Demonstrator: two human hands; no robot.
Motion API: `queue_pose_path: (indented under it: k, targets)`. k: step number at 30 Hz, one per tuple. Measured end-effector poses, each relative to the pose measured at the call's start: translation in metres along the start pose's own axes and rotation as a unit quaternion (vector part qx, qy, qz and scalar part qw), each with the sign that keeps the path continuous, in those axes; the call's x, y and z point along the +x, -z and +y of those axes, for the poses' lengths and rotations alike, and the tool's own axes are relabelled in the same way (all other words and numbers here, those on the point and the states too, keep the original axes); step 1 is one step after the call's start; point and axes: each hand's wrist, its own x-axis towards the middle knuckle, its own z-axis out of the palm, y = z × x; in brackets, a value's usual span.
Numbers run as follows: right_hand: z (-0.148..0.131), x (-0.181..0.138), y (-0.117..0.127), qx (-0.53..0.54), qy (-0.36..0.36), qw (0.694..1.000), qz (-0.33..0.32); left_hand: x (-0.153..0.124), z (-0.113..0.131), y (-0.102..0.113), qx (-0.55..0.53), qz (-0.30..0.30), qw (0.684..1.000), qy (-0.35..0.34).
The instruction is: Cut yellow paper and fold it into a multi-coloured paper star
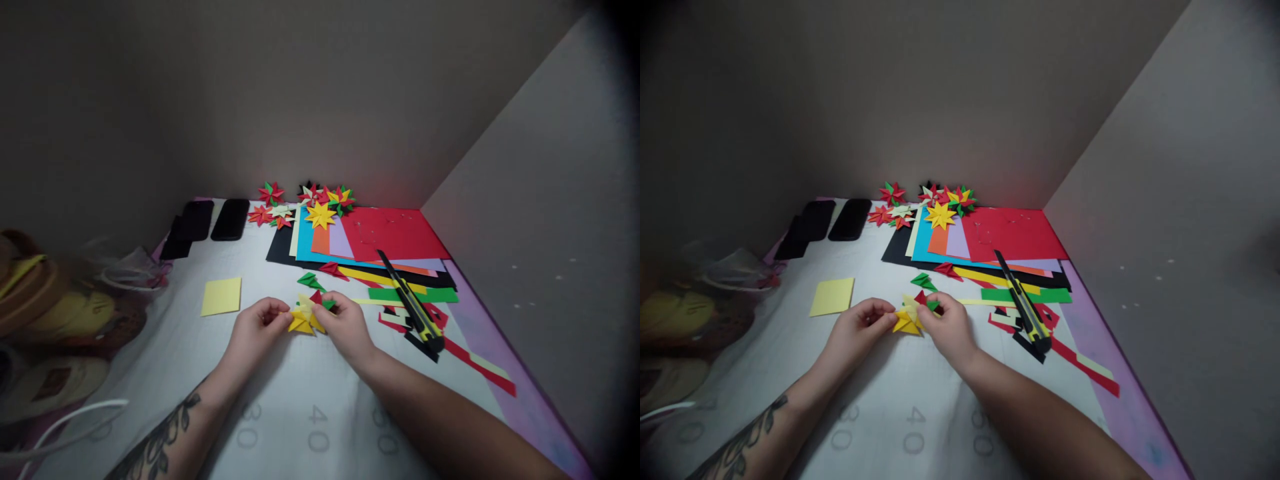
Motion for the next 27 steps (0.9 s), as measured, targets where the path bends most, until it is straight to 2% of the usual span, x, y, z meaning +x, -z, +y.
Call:
queue_pose_path:
  k: [8, 16, 23, 27]
  targets:
    - [0.003, 0.0001, -0.0004, -0.022, 0.018, 1.0, 0.005, 0.0009, 0.0002, 0.0007, 0.002, -0.002, 1.0, -0.007]
    - [0.0057, 0.0013, -0.0009, -0.015, 0.013, 1.0, -0.008, 0.0021, 0.0016, 0.0028, -0.038, -0.011, 0.999, 0.017]
    - [0.0068, 0.0009, -0.0022, 0.001, 0.008, 1.0, -0.012, 0.0045, -0.0021, 0.0025, -0.152, -0.059, 0.985, 0.061]
    - [0.0013, -0.0001, -0.003, 0.012, 0.001, 1.0, -0.027, 0.0031, -0.0033, -0.002, -0.142, -0.037, 0.988, 0.048]
